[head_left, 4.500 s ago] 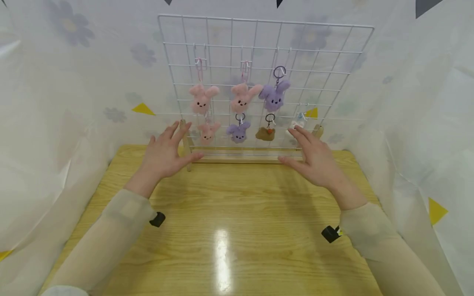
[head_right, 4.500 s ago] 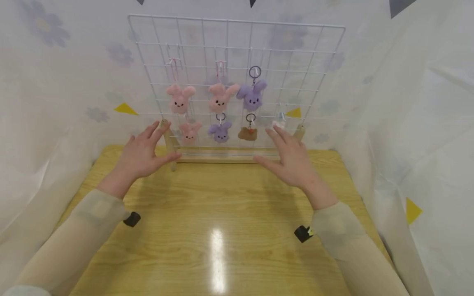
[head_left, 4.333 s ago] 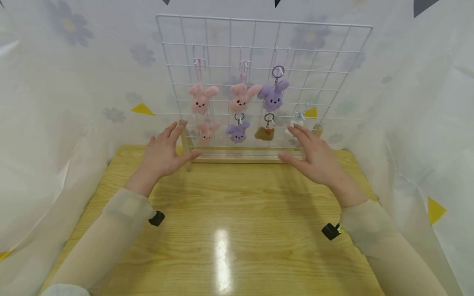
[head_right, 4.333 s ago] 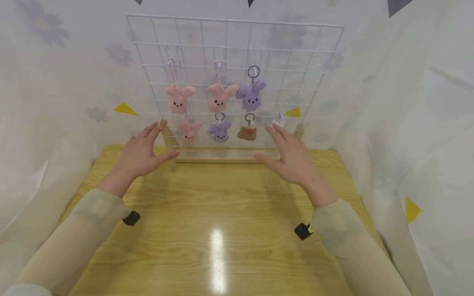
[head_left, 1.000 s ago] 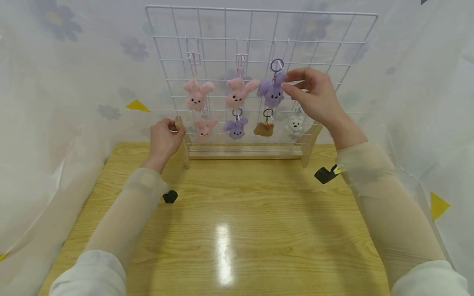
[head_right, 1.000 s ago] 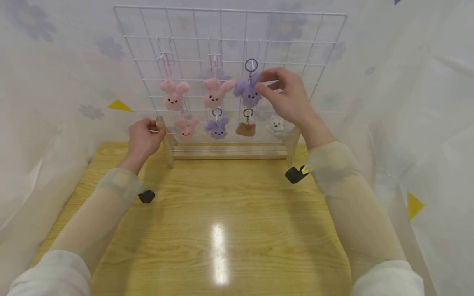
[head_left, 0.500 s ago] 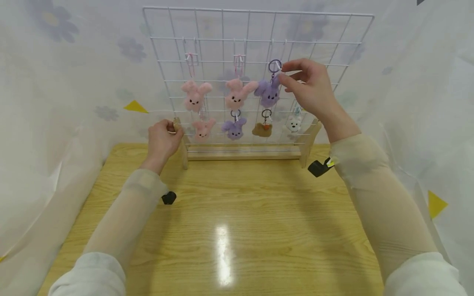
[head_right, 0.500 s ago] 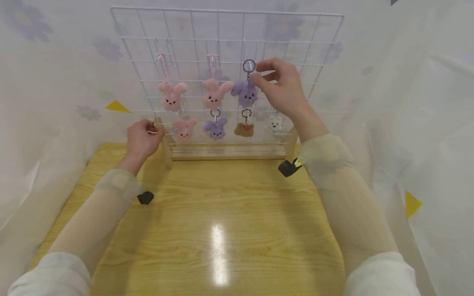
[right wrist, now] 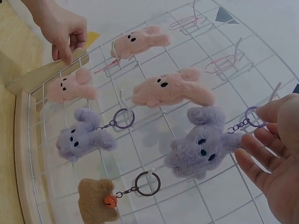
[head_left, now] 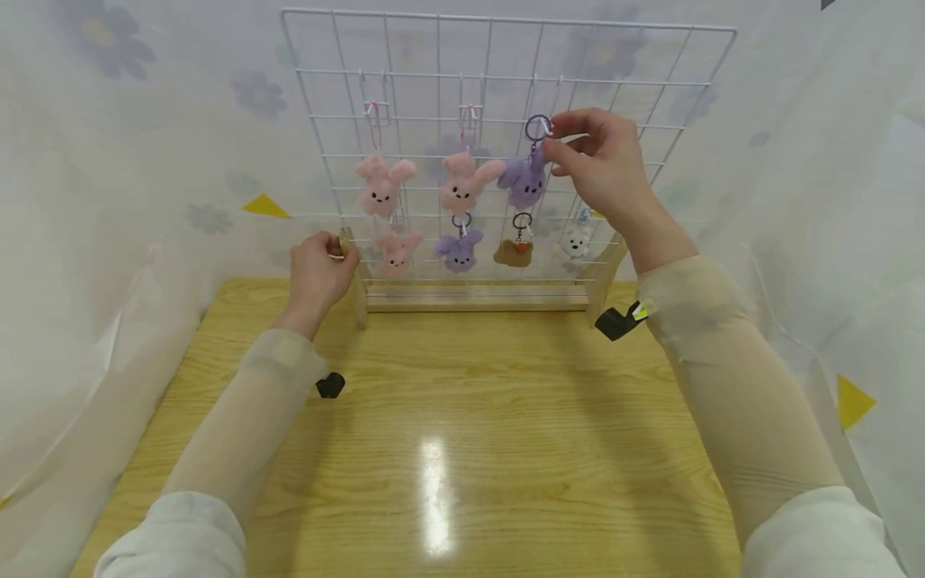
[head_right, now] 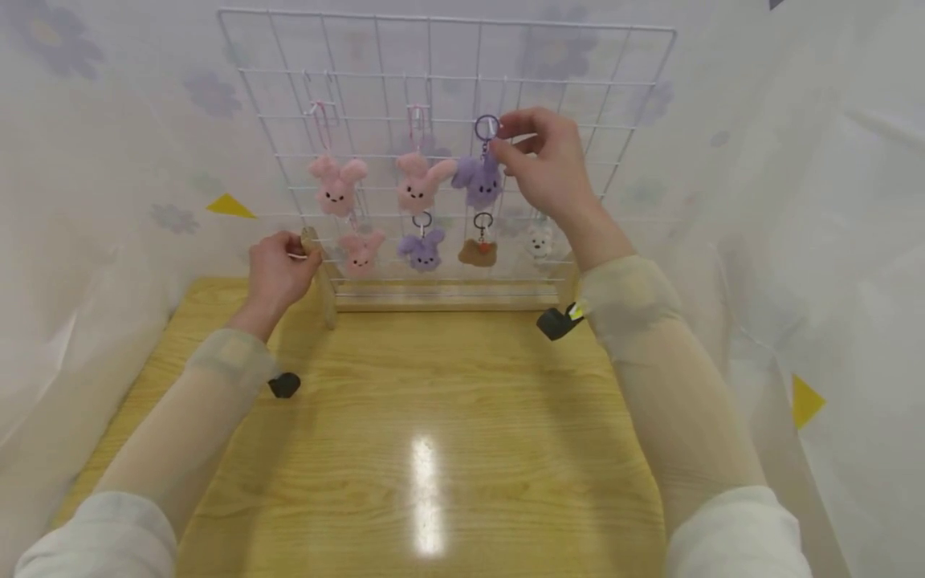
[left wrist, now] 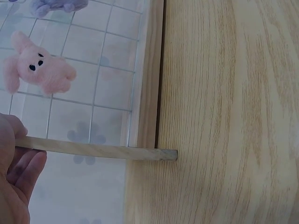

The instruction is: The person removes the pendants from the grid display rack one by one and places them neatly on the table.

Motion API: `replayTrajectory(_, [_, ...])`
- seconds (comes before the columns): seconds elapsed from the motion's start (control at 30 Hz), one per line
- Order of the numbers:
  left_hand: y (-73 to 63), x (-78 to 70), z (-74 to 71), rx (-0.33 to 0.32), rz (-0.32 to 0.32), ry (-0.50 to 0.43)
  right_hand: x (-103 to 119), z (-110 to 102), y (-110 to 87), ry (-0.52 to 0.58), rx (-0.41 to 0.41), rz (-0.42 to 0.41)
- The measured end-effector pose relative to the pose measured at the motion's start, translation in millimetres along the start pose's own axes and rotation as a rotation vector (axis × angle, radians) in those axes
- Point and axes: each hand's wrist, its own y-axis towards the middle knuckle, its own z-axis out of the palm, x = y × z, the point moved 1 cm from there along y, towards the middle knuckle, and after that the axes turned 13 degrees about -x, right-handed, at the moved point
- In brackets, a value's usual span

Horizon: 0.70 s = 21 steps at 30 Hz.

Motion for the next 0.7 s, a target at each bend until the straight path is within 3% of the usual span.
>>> replayTrajectory(0.37, [0.0, -2.7, -0.1, 0.005, 0.002, 0.01, 0.0, 3.9, 4.0, 0.057, -0.051, 0.088])
replayTrajectory(0.7, [-3.1, -3.7, -0.8, 0.015, -0.016, 0.014, 0.4, 7.1, 6.1, 0.038, -0.068, 0.09])
